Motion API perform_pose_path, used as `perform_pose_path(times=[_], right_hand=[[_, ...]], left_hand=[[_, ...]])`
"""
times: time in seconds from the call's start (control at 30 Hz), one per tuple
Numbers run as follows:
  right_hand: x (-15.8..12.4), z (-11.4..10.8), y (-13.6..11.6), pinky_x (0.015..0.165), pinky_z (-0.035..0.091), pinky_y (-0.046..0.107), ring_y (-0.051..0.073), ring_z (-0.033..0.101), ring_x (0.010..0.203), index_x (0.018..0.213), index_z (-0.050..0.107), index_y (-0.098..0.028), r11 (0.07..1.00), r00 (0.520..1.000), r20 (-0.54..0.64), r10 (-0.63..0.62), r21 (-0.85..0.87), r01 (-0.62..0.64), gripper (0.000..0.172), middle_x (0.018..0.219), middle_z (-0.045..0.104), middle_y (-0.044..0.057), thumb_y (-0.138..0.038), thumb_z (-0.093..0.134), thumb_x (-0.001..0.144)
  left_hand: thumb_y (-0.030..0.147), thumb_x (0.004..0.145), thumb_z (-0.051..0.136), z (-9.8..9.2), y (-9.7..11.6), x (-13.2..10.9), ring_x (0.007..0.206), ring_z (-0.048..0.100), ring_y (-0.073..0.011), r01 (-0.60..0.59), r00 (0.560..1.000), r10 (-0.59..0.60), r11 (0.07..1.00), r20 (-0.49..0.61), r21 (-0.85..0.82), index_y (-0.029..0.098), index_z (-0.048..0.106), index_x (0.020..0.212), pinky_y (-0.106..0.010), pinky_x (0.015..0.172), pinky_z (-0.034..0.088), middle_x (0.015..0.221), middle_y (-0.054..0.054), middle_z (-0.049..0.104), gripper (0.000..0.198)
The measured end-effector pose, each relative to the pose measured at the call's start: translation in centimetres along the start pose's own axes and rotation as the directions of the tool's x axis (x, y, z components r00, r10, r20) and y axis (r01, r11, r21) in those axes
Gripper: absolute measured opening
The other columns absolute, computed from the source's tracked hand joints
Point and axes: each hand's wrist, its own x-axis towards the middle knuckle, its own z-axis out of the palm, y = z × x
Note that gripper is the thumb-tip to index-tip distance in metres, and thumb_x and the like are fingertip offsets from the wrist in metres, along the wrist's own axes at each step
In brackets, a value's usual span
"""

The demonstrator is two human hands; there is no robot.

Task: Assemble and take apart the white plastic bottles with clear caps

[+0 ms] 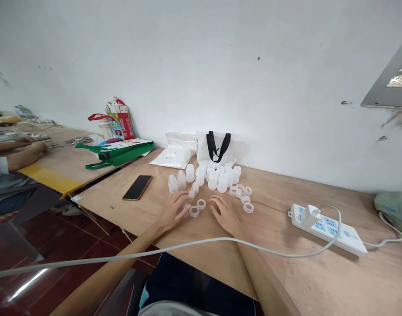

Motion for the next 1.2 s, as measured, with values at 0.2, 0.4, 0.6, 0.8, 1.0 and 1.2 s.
perform_pose_path(times=[0.2,0.4,0.6,0.8,1.0,1.2], right_hand=[[0.1,-0.1,-0.1,0.112,0.044,0.05,0.025,0.059,0.126,0.123,0.061,-0.029,1.0,1.0,0.007,0.004,0.013,-0.004,0.027,0.134,0.064,0.004,-0.035,0.044,0.102],[0.1,0.0,0.2,0.11,0.045,0.049,0.025,0.059,0.124,0.122,0.06,-0.029,1.0,1.0,0.017,0.005,0.017,-0.005,0.027,0.131,0.066,0.004,-0.035,0.044,0.102],[0.0,0.1,0.4,0.11,0.044,0.05,0.026,0.059,0.124,0.121,0.062,-0.029,0.999,1.0,0.005,0.026,0.038,-0.026,0.026,0.13,0.066,0.004,-0.034,0.045,0.101],[0.3,0.2,1.3,0.101,0.049,0.051,0.029,0.064,0.115,0.119,0.063,-0.026,0.959,0.952,-0.224,0.207,0.237,-0.153,0.032,0.124,0.069,0.009,-0.045,0.048,0.099],[0.3,-0.6,3.6,0.099,0.05,0.048,0.027,0.064,0.112,0.115,0.063,-0.023,0.887,0.75,-0.521,0.407,0.422,-0.188,0.038,0.12,0.069,0.011,-0.052,0.043,0.099],[0.1,-1.3,3.8,0.102,0.047,0.048,0.027,0.064,0.112,0.111,0.064,-0.024,0.901,0.752,-0.523,0.402,0.372,-0.223,0.038,0.119,0.069,0.01,-0.052,0.041,0.1]], left_hand=[[0.049,0.092,0.063,-1.8,-5.4,1.9,0.127,0.054,-0.0356,0.378,0.85,-0.357,0.925,-0.388,-0.022,0.02,0.052,0.13,-0.055,0.107,0.045,0.132,-0.017,0.057,0.048],[0.049,0.095,0.057,-1.4,-7.6,3.5,0.11,0.063,-0.0303,0.475,0.841,-0.501,0.865,-0.206,-0.163,0.024,0.058,0.113,-0.051,0.099,0.05,0.111,-0.012,0.066,0.031],[0.051,0.099,0.053,-2.7,-2.8,4.0,0.111,0.06,-0.0271,0.428,0.612,-0.508,0.857,-0.607,-0.286,0.021,0.053,0.118,-0.051,0.102,0.049,0.116,-0.011,0.061,0.036],[0.049,0.095,0.061,2.0,4.0,3.8,0.11,0.065,-0.0248,0.211,0.959,-0.265,0.904,-0.101,-0.371,0.025,0.055,0.122,-0.043,0.098,0.053,0.119,-0.007,0.068,0.036],[0.042,0.097,0.06,9.3,8.4,5.3,0.121,0.062,-0.0313,0.166,0.947,-0.095,0.963,0.308,-0.214,0.021,0.049,0.123,-0.047,0.1,0.048,0.126,-0.012,0.068,0.034],[0.045,0.093,0.065,8.9,8.8,6.0,0.129,0.057,-0.0335,0.084,0.976,-0.024,0.958,0.216,-0.275,0.02,0.038,0.142,-0.049,0.102,0.048,0.139,-0.019,0.059,0.061]])
